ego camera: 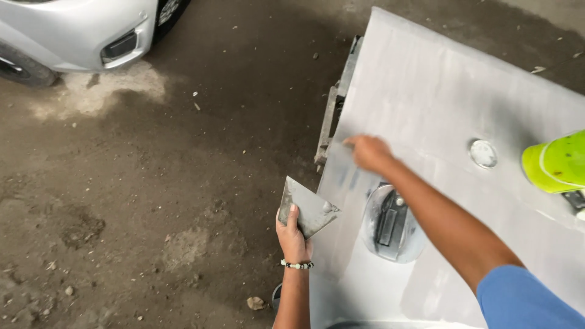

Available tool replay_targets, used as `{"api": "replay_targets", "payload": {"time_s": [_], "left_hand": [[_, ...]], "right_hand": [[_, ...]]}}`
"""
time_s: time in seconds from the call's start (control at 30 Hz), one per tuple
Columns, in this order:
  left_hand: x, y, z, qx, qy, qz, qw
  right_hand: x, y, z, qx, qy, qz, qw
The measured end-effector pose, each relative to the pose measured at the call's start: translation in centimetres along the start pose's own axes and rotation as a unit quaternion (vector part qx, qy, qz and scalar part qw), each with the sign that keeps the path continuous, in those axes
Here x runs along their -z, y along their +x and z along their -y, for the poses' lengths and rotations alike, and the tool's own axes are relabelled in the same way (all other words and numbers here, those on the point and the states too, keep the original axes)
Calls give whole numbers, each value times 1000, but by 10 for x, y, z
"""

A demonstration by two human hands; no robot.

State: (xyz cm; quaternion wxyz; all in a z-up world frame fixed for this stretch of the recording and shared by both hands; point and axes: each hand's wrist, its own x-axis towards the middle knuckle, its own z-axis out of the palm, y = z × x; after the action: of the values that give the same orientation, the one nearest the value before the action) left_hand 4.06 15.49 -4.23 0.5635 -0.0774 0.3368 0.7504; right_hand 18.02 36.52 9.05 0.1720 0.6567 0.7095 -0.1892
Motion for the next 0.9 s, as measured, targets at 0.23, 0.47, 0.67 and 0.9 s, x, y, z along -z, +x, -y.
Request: {"api": "replay_targets", "payload": {"time_s": [0.23, 0.47, 0.67, 0.9], "left_hand": [[-9, 4, 6, 6, 22, 25, 999], [-10, -4, 4, 26, 15, 5, 1000], [-17, -10, -2, 44, -1, 8, 999], [-2, -11, -7, 19, 24, 15, 999]], "right_hand": [[13, 14, -21, 51, -12, -12, 999], [4, 36, -41, 26, -20, -64, 997], [-55, -33, -28, -10, -37, -18, 999], [-17, -64, -23, -2, 15, -1, 1000]]}}
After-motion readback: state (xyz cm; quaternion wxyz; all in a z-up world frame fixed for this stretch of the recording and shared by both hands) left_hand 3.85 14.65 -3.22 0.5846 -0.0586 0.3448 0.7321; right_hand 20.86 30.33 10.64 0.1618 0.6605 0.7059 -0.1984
